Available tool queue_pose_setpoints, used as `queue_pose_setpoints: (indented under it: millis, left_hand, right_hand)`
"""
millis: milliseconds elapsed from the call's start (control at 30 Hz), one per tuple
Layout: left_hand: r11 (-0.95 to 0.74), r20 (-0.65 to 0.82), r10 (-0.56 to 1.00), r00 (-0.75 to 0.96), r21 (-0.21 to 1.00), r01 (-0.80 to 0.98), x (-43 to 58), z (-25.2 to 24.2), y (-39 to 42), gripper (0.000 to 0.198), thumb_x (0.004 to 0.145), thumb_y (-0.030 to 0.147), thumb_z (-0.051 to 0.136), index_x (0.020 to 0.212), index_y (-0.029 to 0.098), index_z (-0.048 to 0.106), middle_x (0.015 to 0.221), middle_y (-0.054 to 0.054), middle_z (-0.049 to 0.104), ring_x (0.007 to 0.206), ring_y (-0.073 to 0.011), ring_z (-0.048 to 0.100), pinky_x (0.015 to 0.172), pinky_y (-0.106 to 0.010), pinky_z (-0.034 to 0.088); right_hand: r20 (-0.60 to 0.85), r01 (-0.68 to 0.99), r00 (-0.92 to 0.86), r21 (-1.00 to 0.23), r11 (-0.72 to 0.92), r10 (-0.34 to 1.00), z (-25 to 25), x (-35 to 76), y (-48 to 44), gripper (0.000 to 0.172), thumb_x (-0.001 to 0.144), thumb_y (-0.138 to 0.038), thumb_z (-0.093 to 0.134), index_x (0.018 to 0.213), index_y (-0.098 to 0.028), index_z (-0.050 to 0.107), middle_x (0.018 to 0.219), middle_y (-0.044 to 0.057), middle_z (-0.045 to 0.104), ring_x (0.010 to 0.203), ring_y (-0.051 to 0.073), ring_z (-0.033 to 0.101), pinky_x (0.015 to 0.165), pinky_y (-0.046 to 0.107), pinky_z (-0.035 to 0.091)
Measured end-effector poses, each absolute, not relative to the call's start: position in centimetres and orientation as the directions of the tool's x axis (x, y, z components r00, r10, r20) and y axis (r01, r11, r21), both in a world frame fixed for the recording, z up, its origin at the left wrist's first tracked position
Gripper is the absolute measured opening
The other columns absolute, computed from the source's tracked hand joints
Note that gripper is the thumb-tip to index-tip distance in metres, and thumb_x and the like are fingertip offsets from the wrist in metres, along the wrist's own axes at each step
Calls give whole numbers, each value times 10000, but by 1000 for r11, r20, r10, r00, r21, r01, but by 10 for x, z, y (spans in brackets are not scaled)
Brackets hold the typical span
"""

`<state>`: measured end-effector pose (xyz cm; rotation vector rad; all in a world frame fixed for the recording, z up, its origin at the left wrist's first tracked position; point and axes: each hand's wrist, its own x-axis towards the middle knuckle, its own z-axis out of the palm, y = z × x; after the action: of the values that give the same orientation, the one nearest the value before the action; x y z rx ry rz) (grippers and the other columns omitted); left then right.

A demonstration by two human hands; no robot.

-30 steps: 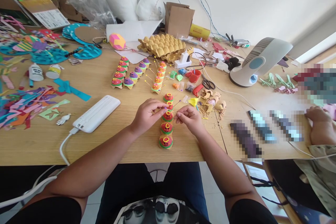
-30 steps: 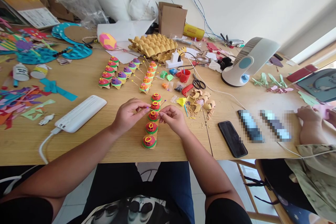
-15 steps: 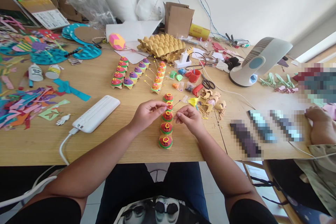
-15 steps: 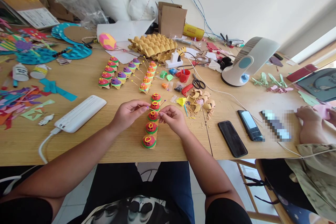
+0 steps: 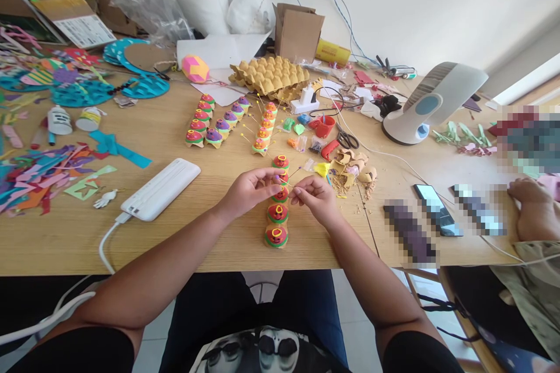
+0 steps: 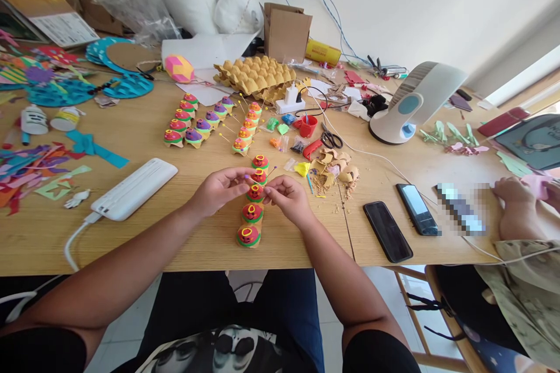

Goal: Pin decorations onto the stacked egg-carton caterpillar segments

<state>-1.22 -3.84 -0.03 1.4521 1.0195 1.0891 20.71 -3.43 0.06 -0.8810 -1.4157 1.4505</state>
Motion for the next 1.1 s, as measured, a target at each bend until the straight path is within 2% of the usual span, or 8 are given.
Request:
queue_pose_setpoints:
  millis: [100, 233, 333, 467, 567, 733, 933, 1100]
  left_hand:
    - [-100, 74, 966, 247, 990, 96, -8, -2, -41, 406, 815, 491, 803, 1096, 198, 784, 967, -72, 769, 830, -190, 698, 742, -300, 557]
    - [-96, 86, 968, 236, 995, 31, -2, -3, -44, 301, 832, 471, 791, 940, 190, 795, 869, -53, 762, 782, -174, 683, 733, -293, 547]
    - [-96, 103, 978, 181, 994, -50, -1, -4, -42, 277, 829, 450, 801, 925, 190, 785, 885, -48, 766, 806, -159, 679, 752, -275, 544]
    - [-113, 112, 994, -10, 990, -88, -10, -5, -32, 320, 843, 475, 777, 959, 179, 755, 902, -60, 773, 801, -153, 672, 655, -237, 506]
    - [-131, 136, 984, -113, 990, 56, -19, -6, -24, 342, 845, 484, 759, 978, 168, 757, 911, -67, 780, 796, -163, 680, 699, -259, 524]
    - [-190, 224, 973, -59, 916, 354, -24, -10, -17, 292, 859, 435, 716, 958, 169, 786, 928, -62, 793, 809, -185, 700, 768, -286, 539]
    - [-206, 250, 967, -52, 884, 420, -23, -17, -14, 294, 872, 444, 695, 973, 187, 798, 941, -60, 801, 793, -188, 707, 762, -284, 544]
    - [-186, 227, 972, -56, 897, 401, -23, -18, -12, 298, 854, 443, 705, 957, 180, 800, 929, -68, 803, 797, -195, 713, 765, -285, 547]
  right_hand:
    - [88, -117, -364, -992, 48, 927, -1, 204, -35, 407, 782, -557, 820, 834, -211, 612, 769, 33, 772, 619, 133, 708, 537, 246, 526]
    - [82, -120, -419, -992, 35, 904, -5, 199, -37, 421, 763, -575, 827, 844, -216, 623, 782, 29, 768, 648, 144, 718, 569, 267, 558]
    - [83, -110, -405, -993, 42, 911, -5, 200, -37, 408, 788, -574, 806, 858, -218, 620, 820, 45, 777, 671, 149, 723, 572, 266, 548]
    - [124, -72, -303, -992, 107, 945, -3, 206, -33, 391, 833, -579, 765, 851, -222, 605, 781, 39, 758, 669, 146, 703, 567, 258, 518]
    - [166, 10, -277, -984, 175, 947, -3, 209, -30, 407, 842, -612, 738, 850, -223, 616, 768, 34, 731, 675, 150, 679, 610, 280, 534]
    - [224, 321, -324, -888, 330, 919, -10, 208, -29, 330, 906, -545, 685, 873, -216, 687, 765, 29, 705, 596, 128, 574, 549, 270, 450]
    - [258, 493, -382, -755, 432, 888, -11, 209, -30, 222, 981, -396, 603, 915, -218, 717, 821, 38, 730, 667, 142, 604, 626, 278, 463]
    - [226, 535, -421, -720, 442, 878, -6, 208, -31, 187, 986, -347, 601, 924, -222, 725, 844, 39, 749, 698, 150, 624, 654, 279, 464]
